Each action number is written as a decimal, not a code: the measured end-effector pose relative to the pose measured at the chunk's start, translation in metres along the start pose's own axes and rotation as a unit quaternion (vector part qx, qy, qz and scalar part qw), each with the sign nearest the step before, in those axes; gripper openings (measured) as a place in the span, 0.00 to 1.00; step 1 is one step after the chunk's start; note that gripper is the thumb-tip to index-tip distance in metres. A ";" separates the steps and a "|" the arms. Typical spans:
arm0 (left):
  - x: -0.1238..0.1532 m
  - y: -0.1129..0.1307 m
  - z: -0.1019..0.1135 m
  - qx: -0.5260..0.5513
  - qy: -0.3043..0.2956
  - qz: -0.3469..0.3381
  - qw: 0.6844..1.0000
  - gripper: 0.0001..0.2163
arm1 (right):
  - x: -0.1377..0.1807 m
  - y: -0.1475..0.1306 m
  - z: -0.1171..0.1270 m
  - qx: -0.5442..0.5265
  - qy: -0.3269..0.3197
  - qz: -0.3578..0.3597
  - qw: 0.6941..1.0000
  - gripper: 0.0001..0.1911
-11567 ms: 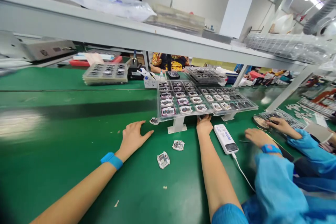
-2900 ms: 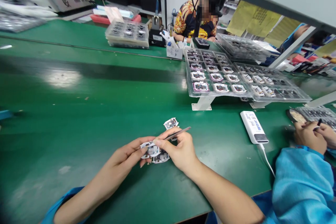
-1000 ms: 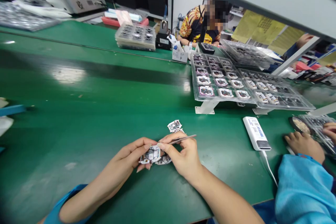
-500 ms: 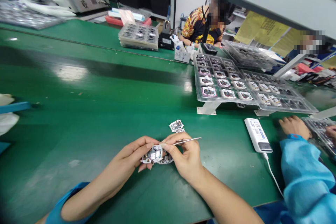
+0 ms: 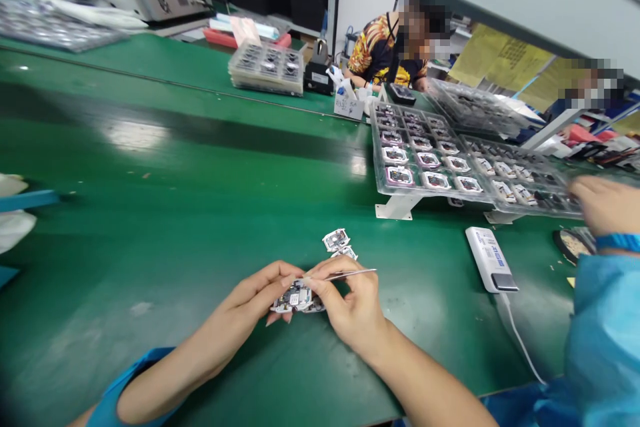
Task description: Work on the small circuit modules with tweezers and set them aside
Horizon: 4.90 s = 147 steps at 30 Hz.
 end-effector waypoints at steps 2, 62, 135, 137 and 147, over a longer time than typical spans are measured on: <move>-0.001 0.001 -0.001 0.000 -0.009 -0.006 1.000 0.11 | -0.001 0.000 0.000 0.006 -0.008 0.000 1.000 0.04; -0.001 0.000 0.003 0.031 -0.023 -0.011 0.999 0.10 | 0.000 0.006 0.000 -0.040 0.028 0.024 0.999 0.05; 0.005 0.024 -0.001 -0.147 0.106 -0.178 0.967 0.12 | -0.010 -0.002 0.016 -0.092 0.087 0.041 0.991 0.04; 0.005 0.024 -0.001 -0.148 0.107 -0.176 0.967 0.12 | -0.009 -0.001 0.016 -0.096 0.090 0.036 0.991 0.04; 0.005 0.026 -0.003 -0.144 0.102 -0.174 0.969 0.12 | -0.010 -0.003 0.016 -0.078 0.083 0.045 0.992 0.04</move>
Point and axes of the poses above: each hand's wrist, its own x-axis away from the middle knuckle, its own z-axis out of the back of the hand, y = z × x, the point moved 6 cm from there along -x, towards the middle knuckle, and after that the axes turned 14 degrees about z, right-handed, at the moved point
